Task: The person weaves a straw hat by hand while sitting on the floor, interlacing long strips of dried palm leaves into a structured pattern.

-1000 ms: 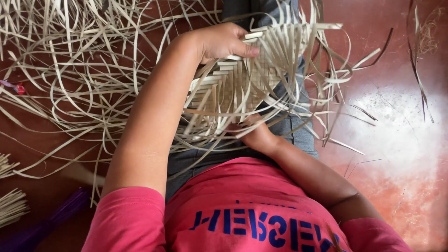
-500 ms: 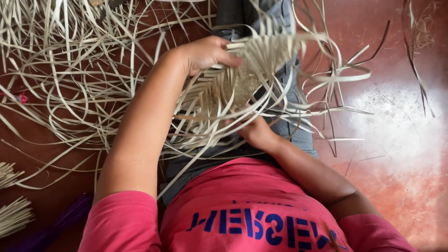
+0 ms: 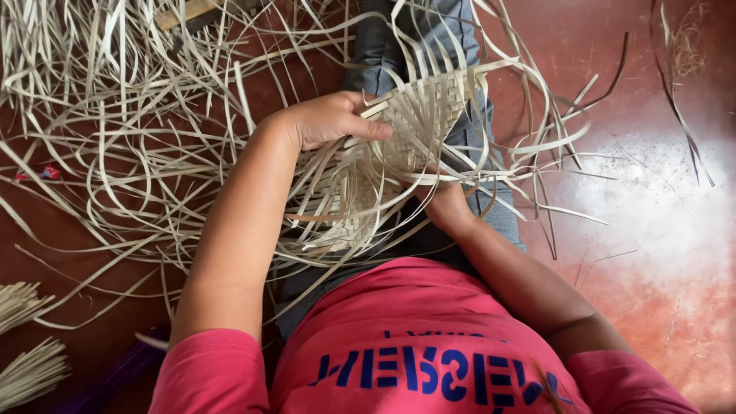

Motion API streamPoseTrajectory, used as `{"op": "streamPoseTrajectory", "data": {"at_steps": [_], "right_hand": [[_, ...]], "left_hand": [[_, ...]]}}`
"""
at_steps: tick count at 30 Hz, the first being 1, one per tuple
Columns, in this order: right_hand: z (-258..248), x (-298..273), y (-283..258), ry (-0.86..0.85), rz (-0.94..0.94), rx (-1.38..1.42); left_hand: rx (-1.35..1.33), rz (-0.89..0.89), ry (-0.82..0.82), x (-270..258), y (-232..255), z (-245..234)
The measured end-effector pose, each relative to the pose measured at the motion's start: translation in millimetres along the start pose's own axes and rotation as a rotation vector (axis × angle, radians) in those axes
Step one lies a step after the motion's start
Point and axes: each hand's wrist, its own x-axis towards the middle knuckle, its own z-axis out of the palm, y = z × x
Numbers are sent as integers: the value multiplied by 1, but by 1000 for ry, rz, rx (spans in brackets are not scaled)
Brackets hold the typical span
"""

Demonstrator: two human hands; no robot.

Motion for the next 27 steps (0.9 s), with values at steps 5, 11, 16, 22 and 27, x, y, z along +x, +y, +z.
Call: {"op": "streamPoseTrajectory", "data": {"at_steps": [5, 11, 16, 22, 27], "right_hand": [[13, 1, -10, 27, 61, 89], [21, -10, 5, -131, 11, -11], [-17, -22, -78, -490, 45, -294], [-86, -67, -167, -720, 127, -1020], [-77, -45, -211, -297, -342, -885]], "left_hand": [[400, 116, -148, -29, 52, 14], [664, 192, 41, 6, 34, 19], [403, 71, 88, 51, -8, 33], [728, 123, 289, 58, -10, 31], [804, 67, 277, 43, 28, 59]]}}
